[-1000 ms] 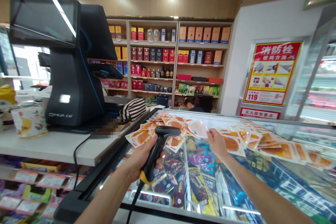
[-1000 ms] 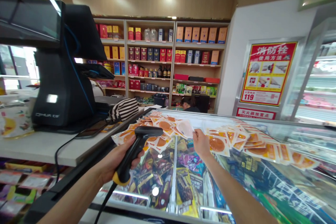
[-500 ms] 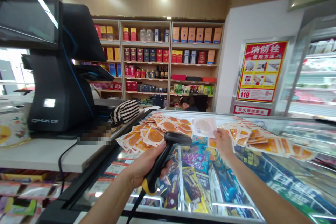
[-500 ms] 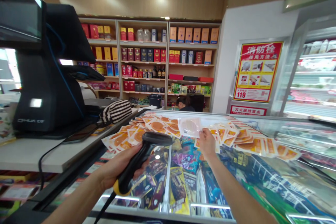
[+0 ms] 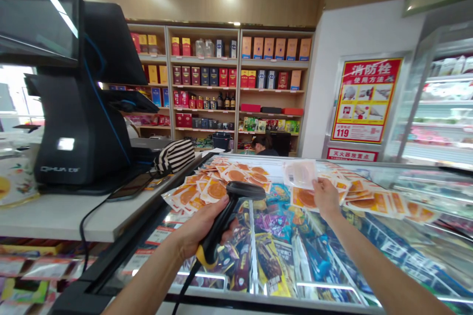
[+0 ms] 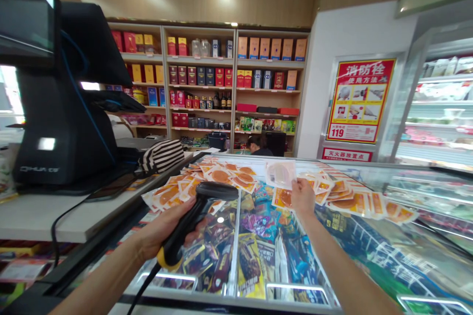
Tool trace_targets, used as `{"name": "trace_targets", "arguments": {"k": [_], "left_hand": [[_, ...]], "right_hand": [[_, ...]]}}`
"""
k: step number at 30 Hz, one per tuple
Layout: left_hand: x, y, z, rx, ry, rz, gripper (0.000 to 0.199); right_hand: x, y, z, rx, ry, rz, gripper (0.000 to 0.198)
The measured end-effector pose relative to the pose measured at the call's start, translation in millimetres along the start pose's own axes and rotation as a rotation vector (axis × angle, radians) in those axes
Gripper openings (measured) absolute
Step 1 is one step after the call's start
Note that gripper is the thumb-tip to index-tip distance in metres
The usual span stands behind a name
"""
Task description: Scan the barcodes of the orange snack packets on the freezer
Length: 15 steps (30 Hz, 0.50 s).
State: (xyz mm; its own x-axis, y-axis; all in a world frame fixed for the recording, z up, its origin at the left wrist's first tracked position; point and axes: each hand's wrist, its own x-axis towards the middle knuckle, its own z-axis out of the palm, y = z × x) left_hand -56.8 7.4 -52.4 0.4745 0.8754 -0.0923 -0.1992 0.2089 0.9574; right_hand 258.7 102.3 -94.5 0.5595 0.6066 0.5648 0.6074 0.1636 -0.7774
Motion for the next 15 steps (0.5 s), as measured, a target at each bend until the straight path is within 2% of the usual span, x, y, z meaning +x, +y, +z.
{"name": "trace_targets", "arguments": {"k": [4, 6, 15], "left_hand": [[1.0, 1.9, 3.7, 0.056, -0.039, 0.002, 0.035], [1.3, 2.7, 5.2, 0.088, -0.067, 0.002, 0.036], [4.9, 5.6, 4.0, 0.082, -0.109, -0.022, 0.036]], "right_hand": [[3.9, -1.0, -7.5, 0.120, -0.114, 0.010, 0.023], [5.8, -2.1, -9.3, 0.083, -0.156, -0.011, 0.023], [16.4, 5.2, -13.2, -0.104, -0.137, -0.165, 0.023]]}}
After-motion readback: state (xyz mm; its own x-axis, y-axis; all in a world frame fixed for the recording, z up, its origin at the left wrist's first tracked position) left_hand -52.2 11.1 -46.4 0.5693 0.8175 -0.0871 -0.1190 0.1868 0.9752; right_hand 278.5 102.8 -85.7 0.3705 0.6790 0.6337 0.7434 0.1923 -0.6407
